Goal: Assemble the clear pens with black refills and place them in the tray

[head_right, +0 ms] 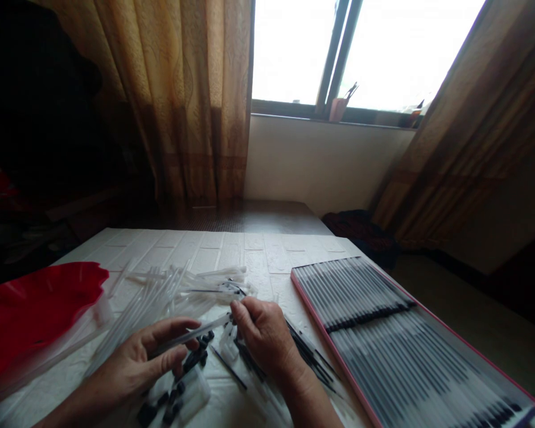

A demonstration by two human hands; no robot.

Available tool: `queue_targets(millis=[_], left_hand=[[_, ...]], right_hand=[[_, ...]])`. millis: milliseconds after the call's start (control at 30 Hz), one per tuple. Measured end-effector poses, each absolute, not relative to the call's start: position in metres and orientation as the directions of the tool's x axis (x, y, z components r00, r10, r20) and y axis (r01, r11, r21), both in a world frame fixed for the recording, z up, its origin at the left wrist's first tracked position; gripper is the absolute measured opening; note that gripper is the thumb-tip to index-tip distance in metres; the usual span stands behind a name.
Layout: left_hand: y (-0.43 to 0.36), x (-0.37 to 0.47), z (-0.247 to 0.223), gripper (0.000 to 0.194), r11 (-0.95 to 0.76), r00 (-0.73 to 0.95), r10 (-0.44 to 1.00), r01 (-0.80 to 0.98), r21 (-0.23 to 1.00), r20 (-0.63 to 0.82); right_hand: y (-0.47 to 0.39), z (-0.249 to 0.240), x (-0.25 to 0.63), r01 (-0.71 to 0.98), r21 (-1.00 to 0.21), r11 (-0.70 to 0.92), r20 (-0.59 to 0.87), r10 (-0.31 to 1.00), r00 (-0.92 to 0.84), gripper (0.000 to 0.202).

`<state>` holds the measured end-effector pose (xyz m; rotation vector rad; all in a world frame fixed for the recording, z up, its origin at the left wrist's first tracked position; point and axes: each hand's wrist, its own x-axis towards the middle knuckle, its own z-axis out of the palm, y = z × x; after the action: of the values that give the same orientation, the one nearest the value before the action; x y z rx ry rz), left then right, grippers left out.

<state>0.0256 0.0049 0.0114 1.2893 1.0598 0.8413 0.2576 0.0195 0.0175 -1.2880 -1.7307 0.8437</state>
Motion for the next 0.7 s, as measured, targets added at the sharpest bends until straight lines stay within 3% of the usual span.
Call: queue_targets(millis=[133, 367, 600, 700], left_hand=[[0.005, 0.019, 0.016, 0.055, 0.138, 0.247, 0.96, -0.023, 0.99, -0.129], [-0.005, 0.025, 0.024, 0.055, 0.097, 0.182, 0.98, -0.099, 0.99, -0.077], [-0.003, 0.022, 0.007, 0.051, 0.022, 0.306, 0.952, 0.017, 1.0, -0.026], [-0.003, 0.024, 0.01, 0.044, -0.091, 0.314, 0.947, 0.059, 0.994, 0.068]], right_hand=[[0.023, 0.016, 0.261, 0.362, -0.903, 0.23, 0.199, 0.973, -0.12, 0.056], [0.014, 0.017, 0.247, 0.3, -0.927, 0.224, 0.142, 0.952, -0.271, 0.058], [0.008, 0.013, 0.237, 0.306, -0.926, 0.219, 0.096, 0.923, -0.372, 0.048], [0.006, 0.012, 0.234, 0.326, -0.915, 0.239, 0.09, 0.906, -0.412, 0.045]])
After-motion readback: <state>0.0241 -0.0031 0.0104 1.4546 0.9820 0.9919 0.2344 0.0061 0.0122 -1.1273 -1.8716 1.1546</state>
